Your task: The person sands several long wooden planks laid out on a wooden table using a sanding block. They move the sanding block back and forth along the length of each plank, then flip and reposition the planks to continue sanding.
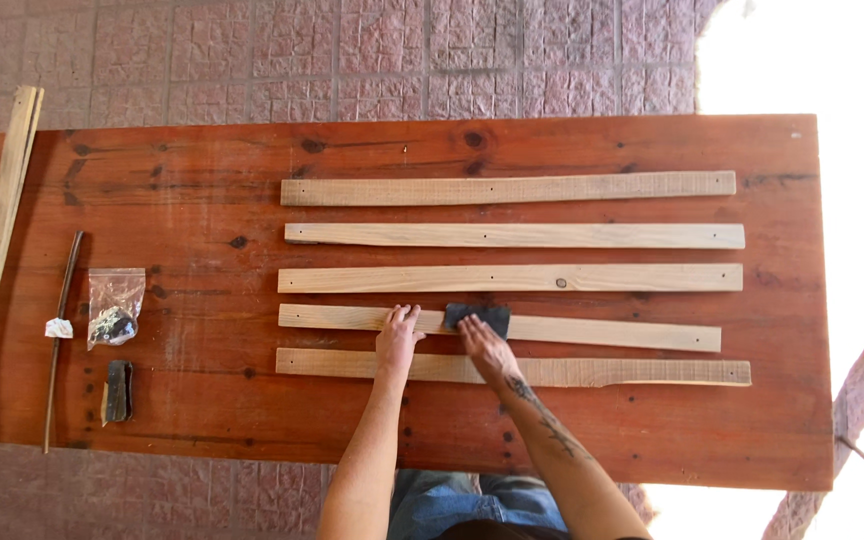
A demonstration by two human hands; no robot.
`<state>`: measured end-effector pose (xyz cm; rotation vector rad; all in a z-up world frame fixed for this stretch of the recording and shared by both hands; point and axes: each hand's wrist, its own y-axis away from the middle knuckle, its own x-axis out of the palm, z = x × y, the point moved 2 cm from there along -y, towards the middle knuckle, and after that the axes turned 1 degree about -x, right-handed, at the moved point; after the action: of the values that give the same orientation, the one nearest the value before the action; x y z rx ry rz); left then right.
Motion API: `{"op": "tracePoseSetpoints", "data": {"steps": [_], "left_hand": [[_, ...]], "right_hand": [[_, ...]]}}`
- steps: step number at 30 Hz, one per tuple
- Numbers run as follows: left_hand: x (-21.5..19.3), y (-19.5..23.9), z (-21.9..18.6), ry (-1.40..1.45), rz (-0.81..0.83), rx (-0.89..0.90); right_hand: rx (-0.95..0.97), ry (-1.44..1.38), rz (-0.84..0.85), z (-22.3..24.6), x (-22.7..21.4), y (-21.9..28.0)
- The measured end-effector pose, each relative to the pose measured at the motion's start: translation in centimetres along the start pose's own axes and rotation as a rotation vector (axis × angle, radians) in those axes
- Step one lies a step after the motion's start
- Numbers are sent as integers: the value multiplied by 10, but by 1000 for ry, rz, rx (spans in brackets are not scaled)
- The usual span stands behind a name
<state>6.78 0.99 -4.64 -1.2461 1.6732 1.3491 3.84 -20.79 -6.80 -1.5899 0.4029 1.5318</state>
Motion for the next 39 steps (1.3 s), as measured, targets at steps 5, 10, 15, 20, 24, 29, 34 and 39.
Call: {"op": "tracePoseSetpoints", "data": {"steps": [5, 10, 15, 20, 24, 29, 34, 39], "left_hand": [[-7, 4, -5, -5, 0, -12], [-8, 3, -7, -73, -9, 19], [-3, 6, -6, -61, -33, 38], [-4, 8, -7, -70, -39, 37], [-1, 7, -6, -74, -35, 36], [2, 6, -4, -92, -41, 40], [-6, 7, -10, -160, -50, 67], [5, 1, -19, -232, -96, 179]], "right_hand": [[55, 25, 10, -4, -1, 18], [-9, -15, 31, 5, -2, 6], [25, 14, 88, -13, -30, 19], [-63, -133, 127, 6, -37, 16], [-24, -101, 104, 2, -21, 11], [1, -39, 140, -12, -26, 35], [-26, -72, 129, -8, -22, 23], [9, 5, 117, -24, -23, 24]]}}
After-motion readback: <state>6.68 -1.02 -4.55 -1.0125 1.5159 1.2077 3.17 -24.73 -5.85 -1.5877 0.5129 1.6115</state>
